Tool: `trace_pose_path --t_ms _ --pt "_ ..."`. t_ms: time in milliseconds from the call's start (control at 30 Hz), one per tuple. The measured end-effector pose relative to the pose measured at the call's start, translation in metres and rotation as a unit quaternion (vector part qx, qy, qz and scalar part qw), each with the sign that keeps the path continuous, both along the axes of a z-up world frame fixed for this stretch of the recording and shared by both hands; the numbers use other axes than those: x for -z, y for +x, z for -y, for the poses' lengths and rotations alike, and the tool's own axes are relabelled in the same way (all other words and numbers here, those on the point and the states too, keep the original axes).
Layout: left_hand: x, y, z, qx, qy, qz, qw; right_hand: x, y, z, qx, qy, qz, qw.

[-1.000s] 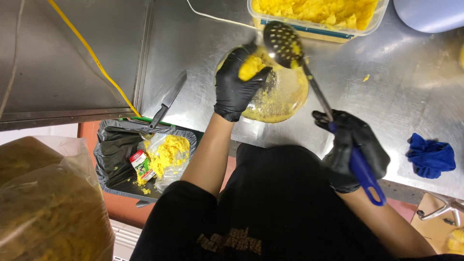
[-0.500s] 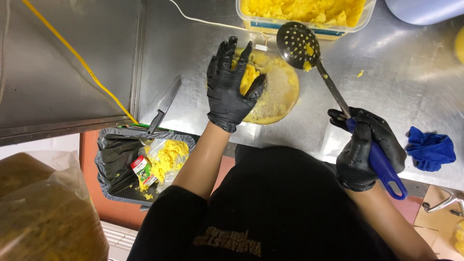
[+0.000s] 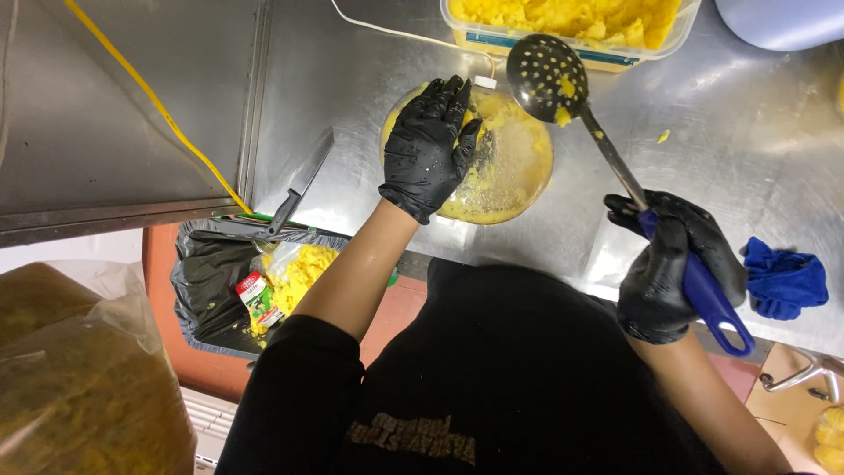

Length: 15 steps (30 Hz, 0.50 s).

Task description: The recorder washes a blender container, wipes a surface, and سپس uses a slotted spoon to transfer yellow food material into the blender container.

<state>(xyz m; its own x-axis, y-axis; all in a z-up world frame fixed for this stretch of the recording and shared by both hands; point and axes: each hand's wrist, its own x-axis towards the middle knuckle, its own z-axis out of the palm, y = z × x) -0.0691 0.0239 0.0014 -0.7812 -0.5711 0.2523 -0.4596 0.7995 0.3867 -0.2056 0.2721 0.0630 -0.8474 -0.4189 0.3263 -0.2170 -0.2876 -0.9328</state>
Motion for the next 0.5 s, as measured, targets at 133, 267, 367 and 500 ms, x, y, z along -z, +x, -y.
trace_pose_path --t_ms 133,267,367,500 --pt "0.005 0.012 -0.007 -0.014 0.036 -0.093 0.995 0.018 0.0 0.005 -0.057 0.014 -0.028 0.998" --pt "0.038 0.013 0.001 -0.061 0.225 -0.371 0.899 0.01 0.001 0.017 -0.086 0.111 -0.197 0.97" --pt "0.041 0.011 -0.003 -0.099 0.268 -0.406 0.868 0.002 0.005 0.019 -0.099 0.143 -0.241 0.955" --pt "0.067 0.011 0.002 -0.102 0.335 -0.552 0.756 0.012 0.012 0.005 -0.116 0.075 -0.151 0.979"
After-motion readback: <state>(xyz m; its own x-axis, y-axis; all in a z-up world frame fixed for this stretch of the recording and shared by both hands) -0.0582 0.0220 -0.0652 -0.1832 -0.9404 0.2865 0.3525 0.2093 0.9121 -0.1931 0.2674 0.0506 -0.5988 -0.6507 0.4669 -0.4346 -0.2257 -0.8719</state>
